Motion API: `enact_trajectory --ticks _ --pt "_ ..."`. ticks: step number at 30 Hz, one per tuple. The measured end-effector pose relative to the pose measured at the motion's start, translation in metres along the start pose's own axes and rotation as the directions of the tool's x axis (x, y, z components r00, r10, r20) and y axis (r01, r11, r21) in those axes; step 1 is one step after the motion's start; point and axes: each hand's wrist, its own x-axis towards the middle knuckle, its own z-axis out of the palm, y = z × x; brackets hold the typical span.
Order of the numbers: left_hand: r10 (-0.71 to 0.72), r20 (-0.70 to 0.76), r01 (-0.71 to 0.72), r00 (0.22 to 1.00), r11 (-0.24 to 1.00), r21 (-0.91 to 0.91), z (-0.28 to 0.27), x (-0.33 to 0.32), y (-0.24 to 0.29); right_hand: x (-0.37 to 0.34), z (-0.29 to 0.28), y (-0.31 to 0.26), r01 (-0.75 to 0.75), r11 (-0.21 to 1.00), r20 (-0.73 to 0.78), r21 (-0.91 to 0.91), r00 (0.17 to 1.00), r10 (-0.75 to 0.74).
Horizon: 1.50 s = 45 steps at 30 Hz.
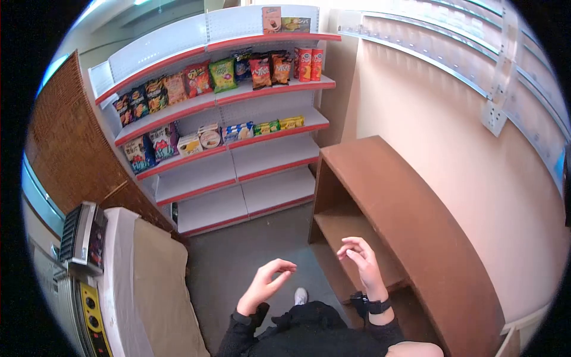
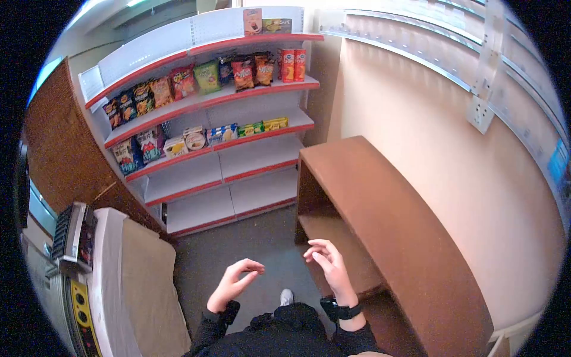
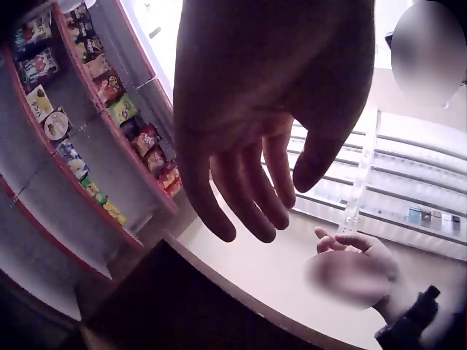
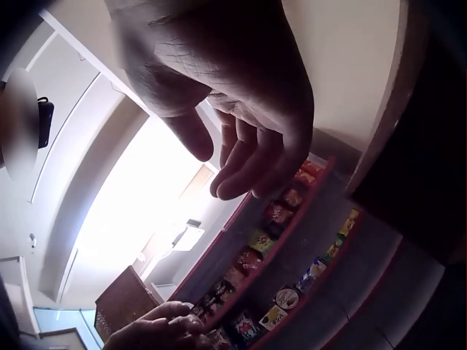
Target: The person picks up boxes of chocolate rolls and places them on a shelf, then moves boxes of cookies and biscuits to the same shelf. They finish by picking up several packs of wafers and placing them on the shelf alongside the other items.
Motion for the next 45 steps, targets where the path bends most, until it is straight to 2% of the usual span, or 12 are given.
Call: enact_trajectory --ticks 4,12,18,20,22,24,28,31,33,38,42,45 --pt "0.056 -0.059 -0.05 0.997 0.994 0.101 -0.028 0.072 -0.004 0.08 0.004 0.008 -0.006 0.991 0.158 0.135 0.987 -0.016" --pt "-0.012 -0.161 0.034 0.987 0.99 0.14 -0.1 0.162 -0.035 0.18 0.019 0.047 -0.172 0.978 0.46 0.114 0.882 0.101" --pt "0.297 -0.064 -0.23 0.953 0.843 0.485 -0.192 0.267 -0.005 0.238 0.006 0.05 -0.134 0.987 0.345 0.084 0.934 0.097" --pt "0.371 -0.078 -0.3 0.926 0.844 0.445 -0.225 0.312 0.002 0.26 0.005 0.04 -0.078 0.991 0.296 0.106 0.954 0.044" --pt "0.529 0.059 -0.449 0.847 0.651 0.612 -0.267 0.363 0.014 0.283 0.005 0.01 -0.015 0.999 0.262 -0.034 0.965 0.023" --pt "0.477 0.011 -0.411 0.879 0.744 0.526 -0.299 0.412 0.034 0.312 0.005 -0.008 0.068 0.995 0.227 -0.077 0.973 -0.049" --pt "0.625 0.021 -0.551 0.781 0.672 0.495 -0.346 0.512 0.084 0.367 0.022 -0.05 0.26 0.947 0.229 -0.186 0.949 -0.216" --pt "0.751 0.027 -0.615 0.66 0.518 0.595 -0.363 0.573 0.108 0.412 0.038 -0.078 0.445 0.766 0.343 -0.464 0.888 -0.307" --pt "0.862 0.023 -0.624 0.506 0.347 0.7 -0.379 0.62 0.115 0.441 0.052 -0.092 0.504 0.69 0.383 -0.52 0.859 -0.339" --pt "0.871 -0.105 -0.528 0.481 0.383 0.758 -0.402 0.72 0.124 0.503 0.07 -0.145 0.641 0.474 0.532 -0.604 0.767 -0.359" --pt "0.821 -0.17 -0.42 0.545 0.442 0.792 -0.397 0.768 0.128 0.569 0.073 -0.182 0.677 0.277 0.559 -0.682 0.726 -0.4" --pt "0.795 -0.243 -0.433 0.556 0.527 0.731 -0.392 0.792 0.13 0.636 0.064 -0.202 0.715 0.013 0.652 -0.699 0.645 -0.398"
